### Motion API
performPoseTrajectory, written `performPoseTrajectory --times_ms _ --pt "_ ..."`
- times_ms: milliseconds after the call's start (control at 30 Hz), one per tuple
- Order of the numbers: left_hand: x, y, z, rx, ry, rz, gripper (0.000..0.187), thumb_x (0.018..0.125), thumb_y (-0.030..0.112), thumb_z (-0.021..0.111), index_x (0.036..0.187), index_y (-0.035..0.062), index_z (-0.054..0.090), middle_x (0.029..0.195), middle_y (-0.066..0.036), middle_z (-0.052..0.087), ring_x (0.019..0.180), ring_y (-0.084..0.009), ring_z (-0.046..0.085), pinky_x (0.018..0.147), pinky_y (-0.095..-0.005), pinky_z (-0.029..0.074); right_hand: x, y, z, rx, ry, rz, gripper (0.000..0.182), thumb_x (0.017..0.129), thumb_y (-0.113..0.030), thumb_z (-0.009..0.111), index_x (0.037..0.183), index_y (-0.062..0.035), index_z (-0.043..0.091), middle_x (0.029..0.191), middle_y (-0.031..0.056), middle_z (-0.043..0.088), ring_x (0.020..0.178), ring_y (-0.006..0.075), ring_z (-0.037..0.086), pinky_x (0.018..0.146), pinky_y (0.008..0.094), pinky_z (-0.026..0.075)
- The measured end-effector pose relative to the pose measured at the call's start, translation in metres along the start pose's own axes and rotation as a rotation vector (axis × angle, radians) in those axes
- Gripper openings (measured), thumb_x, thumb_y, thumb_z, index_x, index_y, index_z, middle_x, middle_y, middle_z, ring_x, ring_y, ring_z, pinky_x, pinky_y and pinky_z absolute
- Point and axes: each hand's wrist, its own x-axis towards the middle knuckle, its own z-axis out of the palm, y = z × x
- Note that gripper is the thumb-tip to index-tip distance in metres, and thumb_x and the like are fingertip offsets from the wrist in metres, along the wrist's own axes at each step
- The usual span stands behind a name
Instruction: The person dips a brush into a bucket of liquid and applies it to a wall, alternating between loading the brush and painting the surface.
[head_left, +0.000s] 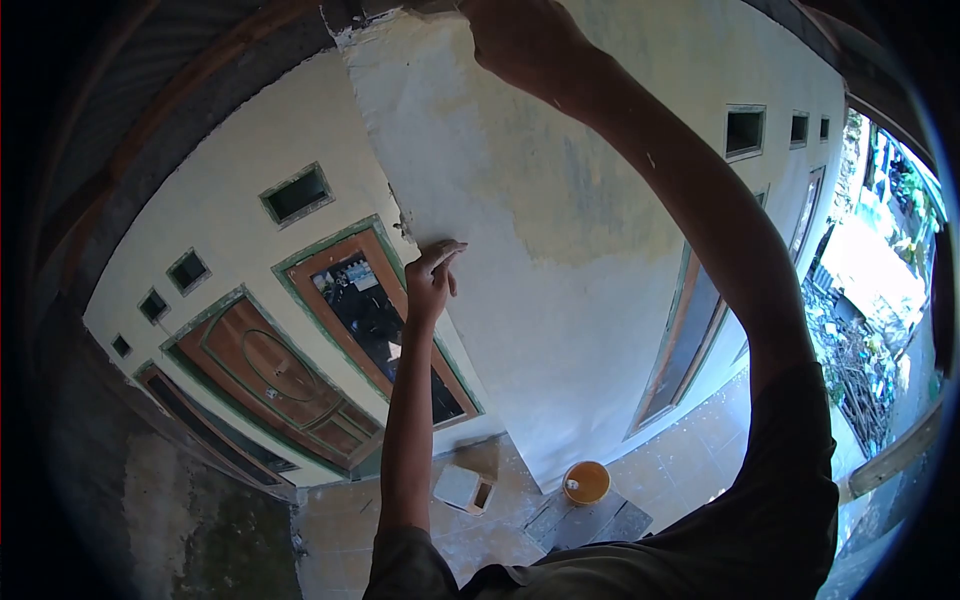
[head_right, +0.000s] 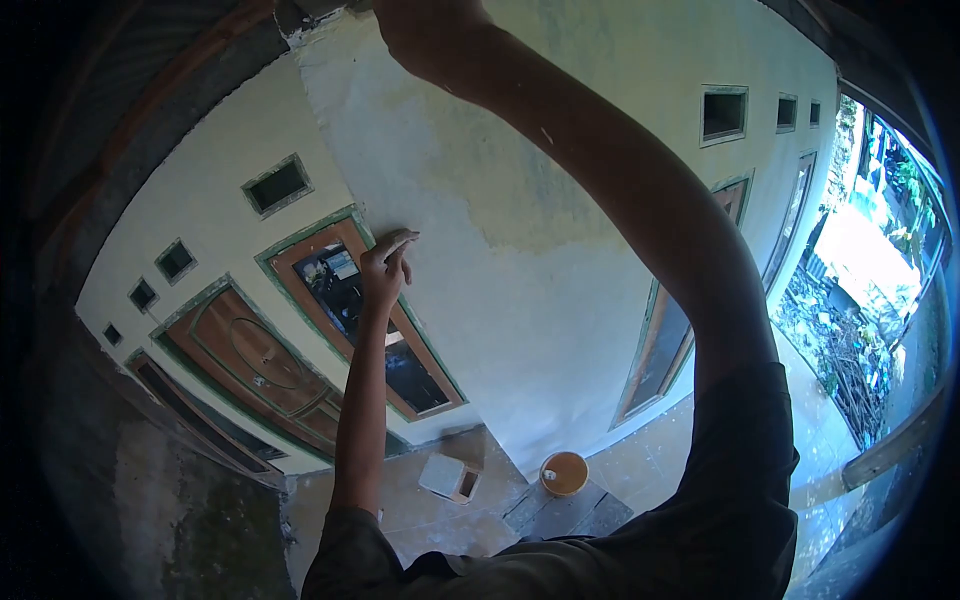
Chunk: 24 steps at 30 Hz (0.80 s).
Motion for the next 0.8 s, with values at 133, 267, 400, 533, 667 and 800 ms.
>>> performPoseTrajectory --times_ms 133,267,400,533,667,800 --pt "0.000 0.001 0.000 0.006 0.011 0.007 0.020 0.088 -0.003 0.050 0.100 0.0032 0.064 0.099 -0.010 0.065 0.045 -0.0078 0.052 0.034 -0.0206 0.040 -0.068 -0.012 0.029 -0.065 -0.305 0.081 0.024 0.081 -0.006 0.051 0.103 -0.0005 0.057 0.072 0.0164 0.061 0.066 0.0294 0.064 0.060 0.0393 0.052" --pt "-0.001 -0.003 0.003 0.173 0.180 0.293 0.018 0.085 -0.004 0.054 0.097 0.0035 0.065 0.097 -0.010 0.062 0.050 -0.0091 0.055 0.036 -0.0212 0.043 -0.144 -0.041 0.029 -0.102 -0.468 0.044 0.009 0.078 -0.008 0.056 0.072 -0.0052 0.063 0.061 0.0085 0.062 0.061 0.0203 0.065 0.048 0.0324 0.052" --pt "-0.006 -0.005 0.003 0.230 0.186 0.220 0.017 0.083 -0.003 0.058 0.096 0.0042 0.065 0.094 -0.009 0.060 0.053 -0.0108 0.056 0.038 -0.0216 0.045 -0.210 -0.064 0.020 -0.038 -0.777 -0.027 0.007 0.075 -0.008 0.061 0.069 -0.0074 0.063 0.059 0.0061 0.062 0.059 0.0169 0.065 0.046 0.0284 0.051" --pt "-0.006 -0.011 0.003 0.220 0.198 0.191 0.014 0.081 -0.001 0.061 0.094 0.0044 0.065 0.092 -0.008 0.059 0.057 -0.0121 0.057 0.040 -0.0220 0.046 -0.233 -0.064 0.011 0.213 -1.139 0.030 0.010 0.074 -0.010 0.061 0.079 -0.0020 0.064 0.072 0.0135 0.065 0.070 0.0249 0.067 0.058 0.0360 0.054" --pt "-0.004 -0.013 0.005 0.232 0.234 0.250 0.013 0.081 0.000 0.061 0.092 0.0047 0.065 0.090 -0.008 0.060 0.064 -0.0136 0.060 0.042 -0.0233 0.047 -0.197 -0.051 0.035 0.177 -1.153 0.092 0.021 0.071 -0.010 0.063 0.090 0.0000 0.062 0.086 0.0187 0.064 0.081 0.0297 0.066 0.067 0.0393 0.054" --pt "-0.004 -0.016 0.004 0.310 0.236 0.283 0.012 0.081 -0.001 0.062 0.091 0.0044 0.065 0.091 -0.008 0.060 0.072 -0.0171 0.061 0.049 -0.0266 0.050 -0.109 -0.028 0.023 0.216 -0.939 0.148 0.015 0.073 -0.005 0.058 0.085 0.0034 0.061 0.080 0.0223 0.063 0.079 0.0349 0.064 0.072 0.0431 0.051"
